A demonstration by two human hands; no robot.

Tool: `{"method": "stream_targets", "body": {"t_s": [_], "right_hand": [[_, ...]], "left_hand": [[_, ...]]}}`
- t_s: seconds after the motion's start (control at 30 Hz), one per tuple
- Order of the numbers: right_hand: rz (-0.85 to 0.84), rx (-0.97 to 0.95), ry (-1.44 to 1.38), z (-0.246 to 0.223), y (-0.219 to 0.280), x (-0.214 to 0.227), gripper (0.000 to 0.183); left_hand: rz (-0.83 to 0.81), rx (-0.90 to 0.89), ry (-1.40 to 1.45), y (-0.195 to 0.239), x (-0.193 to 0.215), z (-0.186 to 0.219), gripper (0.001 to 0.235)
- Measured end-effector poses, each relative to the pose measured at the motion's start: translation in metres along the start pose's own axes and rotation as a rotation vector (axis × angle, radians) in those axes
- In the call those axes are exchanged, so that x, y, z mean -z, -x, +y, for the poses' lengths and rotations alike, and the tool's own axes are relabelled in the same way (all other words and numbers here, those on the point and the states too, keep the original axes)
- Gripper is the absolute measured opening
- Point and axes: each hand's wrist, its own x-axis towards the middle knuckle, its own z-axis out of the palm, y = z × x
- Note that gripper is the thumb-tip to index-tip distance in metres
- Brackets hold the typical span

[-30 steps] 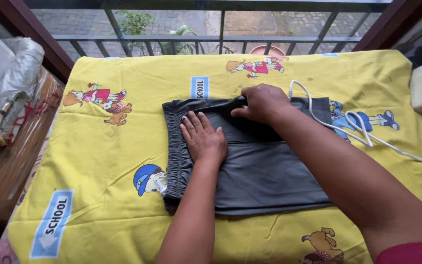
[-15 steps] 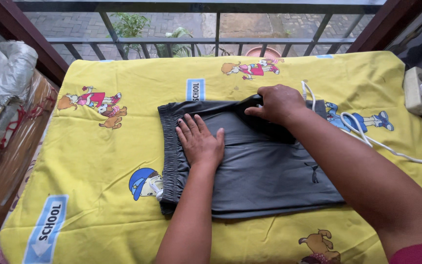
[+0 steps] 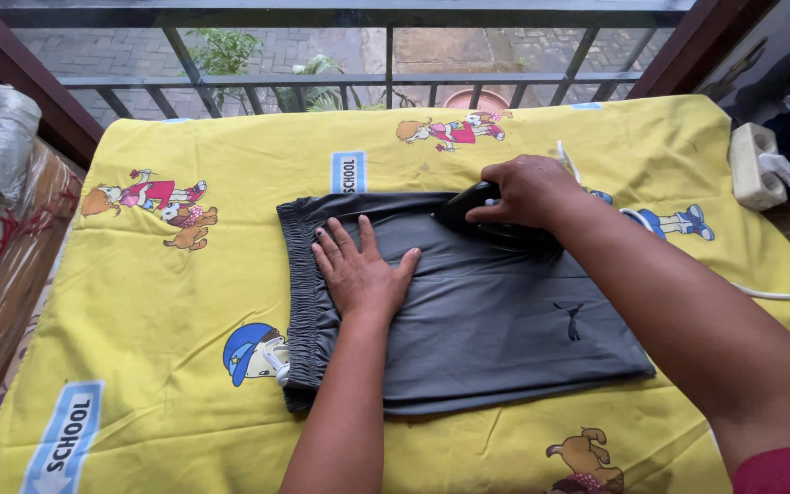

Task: The person irons a pair of gray shorts on a yellow patterned ironing board cover. They use a black electric iron to smooth the fabric, repeatedly adjusting and folding the garment to reach different sections. The person finishes by folding the shorts into a neat stack.

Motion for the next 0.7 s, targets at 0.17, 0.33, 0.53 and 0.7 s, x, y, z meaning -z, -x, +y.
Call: {"method": "stream_targets", "body": {"t_s": [0.17, 0.33, 0.53, 0.7], "right_hand": [[0.052, -0.017, -0.027, 0.002, 0.006, -0.002, 0.059], [0.152, 0.130, -0.004, -0.009, 0.003, -0.011, 0.060], [0.199, 0.197, -0.044, -0.053, -0.022, -0.007, 0.061], [0.104, 0.083, -0.061, -0.095, -0.054, -0.002, 0.062]], "left_hand": [[-0.002, 0.010, 0.010, 0.000, 0.000, 0.001, 0.102], [0.014, 0.018, 0.032, 0.001, 0.002, 0.002, 0.103], [0.031, 0.019, 0.035, -0.001, 0.000, 0.001, 0.107], [0.075, -0.001, 0.063, -0.001, -0.005, -0.001, 0.106]]}}
